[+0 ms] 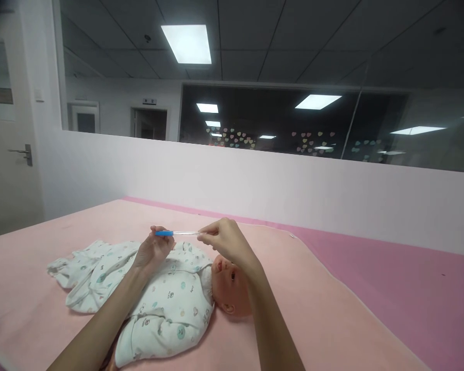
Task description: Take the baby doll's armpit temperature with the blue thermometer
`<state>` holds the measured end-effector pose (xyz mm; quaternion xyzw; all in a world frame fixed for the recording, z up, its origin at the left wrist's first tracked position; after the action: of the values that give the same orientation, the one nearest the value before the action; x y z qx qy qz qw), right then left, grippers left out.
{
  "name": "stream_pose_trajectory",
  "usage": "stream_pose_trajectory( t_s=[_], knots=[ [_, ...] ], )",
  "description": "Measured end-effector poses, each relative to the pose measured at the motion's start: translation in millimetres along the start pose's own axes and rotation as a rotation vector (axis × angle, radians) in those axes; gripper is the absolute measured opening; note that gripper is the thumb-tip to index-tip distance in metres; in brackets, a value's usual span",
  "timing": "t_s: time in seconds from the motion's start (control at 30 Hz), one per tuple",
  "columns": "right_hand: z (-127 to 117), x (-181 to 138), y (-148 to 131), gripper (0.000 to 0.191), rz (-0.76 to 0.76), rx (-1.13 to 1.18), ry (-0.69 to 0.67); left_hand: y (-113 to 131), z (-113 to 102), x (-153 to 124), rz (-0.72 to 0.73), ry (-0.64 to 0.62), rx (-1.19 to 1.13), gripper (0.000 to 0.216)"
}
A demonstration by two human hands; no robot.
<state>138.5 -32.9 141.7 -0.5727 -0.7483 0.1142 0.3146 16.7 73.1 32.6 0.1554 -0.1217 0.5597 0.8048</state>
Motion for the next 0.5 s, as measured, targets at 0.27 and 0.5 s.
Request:
stream_pose_trajectory(
  t_s=[0.27,0.5],
  knots=[
    [2.7,-1.9,-3.1,0.02,-0.046,-0.022,-0.033,1.9,-10.3,0.3,0.015,0.094,0.032,0.016],
    [4.0,-7.4,-11.0,0.022,-0.028,-0.09,-0.061,0.9,-11.8,-0.1,-0.004,0.07,0.084,0.016]
  ],
)
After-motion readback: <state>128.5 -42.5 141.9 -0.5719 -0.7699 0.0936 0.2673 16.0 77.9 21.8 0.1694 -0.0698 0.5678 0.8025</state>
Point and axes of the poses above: each hand's wrist, its own x-axis towards the middle knuckle, its own z-axis out of the palm, y = z × x, the point moved 10 cm from there along x, towards the middle knuckle, and after that the axes turned 7 degrees about -x, right-handed, at the moved point
